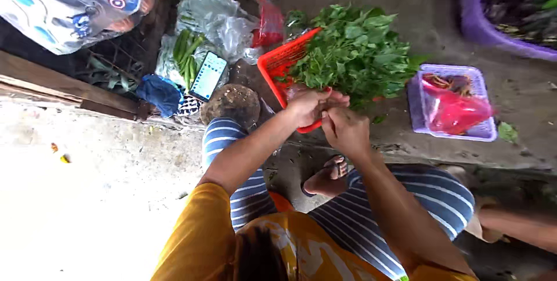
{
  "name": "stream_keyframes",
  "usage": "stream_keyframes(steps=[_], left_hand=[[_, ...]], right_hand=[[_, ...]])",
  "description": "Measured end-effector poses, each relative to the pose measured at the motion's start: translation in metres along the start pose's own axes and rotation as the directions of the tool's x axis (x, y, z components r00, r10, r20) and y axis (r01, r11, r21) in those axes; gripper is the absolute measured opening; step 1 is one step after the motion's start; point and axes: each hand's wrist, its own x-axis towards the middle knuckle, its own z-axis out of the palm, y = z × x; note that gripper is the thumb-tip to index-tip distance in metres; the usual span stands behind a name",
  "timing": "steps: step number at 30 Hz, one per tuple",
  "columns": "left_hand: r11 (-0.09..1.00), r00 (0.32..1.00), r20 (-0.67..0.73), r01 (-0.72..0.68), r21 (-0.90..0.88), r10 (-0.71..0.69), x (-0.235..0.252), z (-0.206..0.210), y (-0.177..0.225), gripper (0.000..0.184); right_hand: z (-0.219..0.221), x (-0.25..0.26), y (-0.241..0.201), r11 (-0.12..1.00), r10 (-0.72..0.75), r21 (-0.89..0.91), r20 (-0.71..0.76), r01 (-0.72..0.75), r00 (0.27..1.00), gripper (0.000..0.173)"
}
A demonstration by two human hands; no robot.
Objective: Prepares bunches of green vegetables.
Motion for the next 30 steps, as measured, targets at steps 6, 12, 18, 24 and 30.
stream_keyframes(steps=[6,12,18,24,30], left_hand=[[0.981,0.995,-0.092,0.053,0.185,-0.037,-0.006,-0.001,-0.003,0.027],[0.909,0.928,-0.026,-0.360,0.211,0.373,-0.003,-0.010,-0.018,0.034],[0.836,0.840,0.089,-0.541,0.094,0.534,-0.007,-0.004,-0.034,0.032],[0.807,0.810,0.115,-0.584,0.086,0.574,-0.023,-0.008,-0.013,0.032],[0.985,0.989,0.079,-0.130,0.116,0.121,-0.044,-0.033,-0.007,0.033]], right_hand=[[0.004,-0.004,-0.008,0.999,-0.034,0.031,0.053,0.033,0.998,0.033],[0.002,0.005,0.001,0.181,0.581,0.702,0.489,-0.689,0.651,0.024],[0.012,0.026,0.005,-0.473,0.580,0.809,0.584,-0.349,0.568,0.041],[-0.003,0.020,0.003,0.043,0.491,0.851,0.438,-0.523,0.753,0.028],[-0.001,-0.013,-0.029,0.922,-0.019,0.375,0.293,-0.096,0.956,0.028]])
